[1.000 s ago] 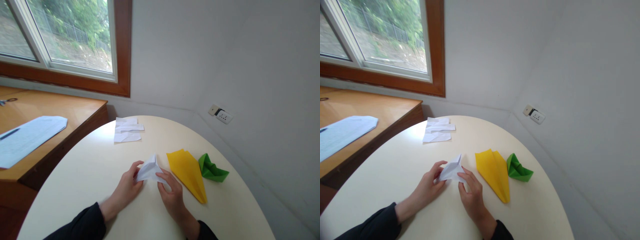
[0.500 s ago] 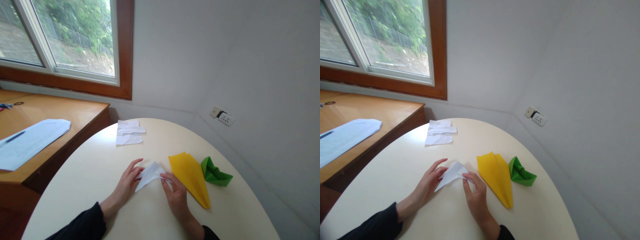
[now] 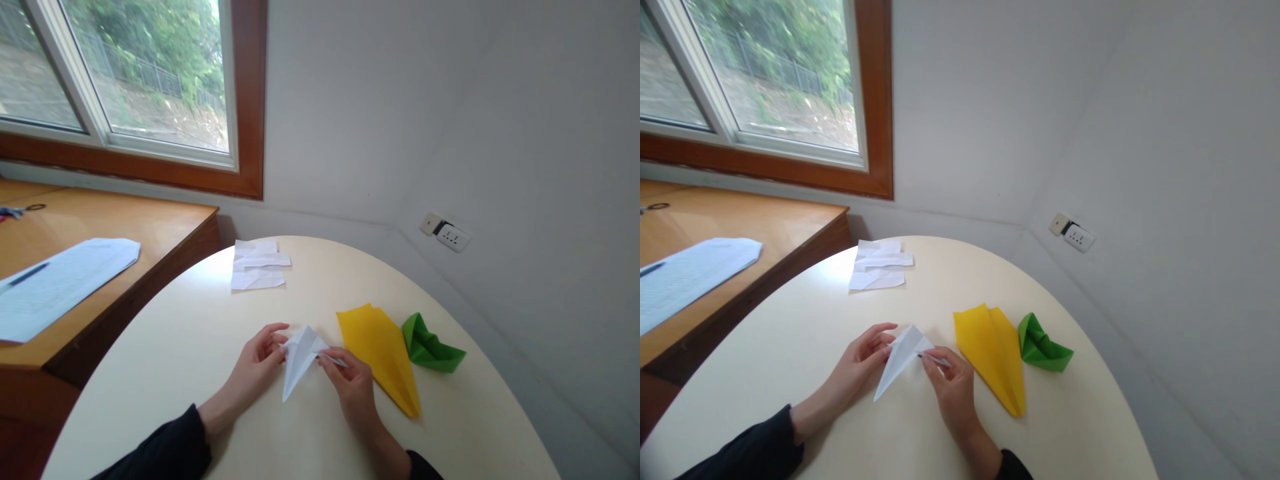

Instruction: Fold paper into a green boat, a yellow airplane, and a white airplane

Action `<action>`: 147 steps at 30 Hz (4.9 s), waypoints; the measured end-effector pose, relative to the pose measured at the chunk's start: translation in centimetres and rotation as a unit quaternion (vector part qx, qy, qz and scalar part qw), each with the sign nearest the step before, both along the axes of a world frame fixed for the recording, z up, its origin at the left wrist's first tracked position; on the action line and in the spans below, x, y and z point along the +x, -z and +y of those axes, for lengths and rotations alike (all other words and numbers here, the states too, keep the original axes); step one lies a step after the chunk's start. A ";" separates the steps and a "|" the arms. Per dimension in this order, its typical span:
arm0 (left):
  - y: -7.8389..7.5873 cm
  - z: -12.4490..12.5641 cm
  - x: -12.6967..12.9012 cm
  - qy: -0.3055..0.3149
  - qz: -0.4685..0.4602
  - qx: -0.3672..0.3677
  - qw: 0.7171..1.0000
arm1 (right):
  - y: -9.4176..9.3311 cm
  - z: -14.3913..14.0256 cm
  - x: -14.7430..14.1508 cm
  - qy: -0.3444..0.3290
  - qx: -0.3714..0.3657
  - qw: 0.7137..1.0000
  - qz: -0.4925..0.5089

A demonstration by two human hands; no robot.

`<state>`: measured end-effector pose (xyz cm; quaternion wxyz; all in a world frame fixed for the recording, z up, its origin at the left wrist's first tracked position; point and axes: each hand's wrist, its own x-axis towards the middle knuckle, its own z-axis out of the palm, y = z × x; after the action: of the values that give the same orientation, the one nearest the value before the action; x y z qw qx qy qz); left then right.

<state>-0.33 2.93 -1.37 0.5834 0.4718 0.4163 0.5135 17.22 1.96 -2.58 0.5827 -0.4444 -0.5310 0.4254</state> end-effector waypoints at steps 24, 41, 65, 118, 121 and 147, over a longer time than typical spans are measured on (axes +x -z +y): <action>0.6 -0.3 -0.2 -0.035 0.162 0.148 0.975 | 0.5 0.1 0.2 0.067 0.051 0.989 -0.122; -0.2 -0.7 0.1 0.024 0.138 0.092 0.986 | 0.2 0.1 -0.4 0.014 -0.019 0.999 0.029; -0.1 -0.8 0.2 0.004 0.250 0.150 0.957 | 0.4 0.1 -0.2 -0.034 -0.065 0.997 0.013; -0.3 -0.6 -0.6 0.023 0.047 0.053 0.997 | 0.0 0.5 0.2 -0.014 -0.048 0.999 0.004; -0.3 -0.7 -0.4 0.027 0.018 0.033 0.999 | 0.0 0.5 0.4 -0.014 -0.053 0.998 -0.008; -0.3 -0.6 0.4 -0.017 0.081 0.056 0.995 | 1.4 0.8 0.2 -0.072 -0.093 0.991 0.070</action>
<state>0.11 2.29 -1.04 0.5116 0.5362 0.4409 0.5063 17.41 2.79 -4.00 0.5426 -0.4259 -0.4779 0.5439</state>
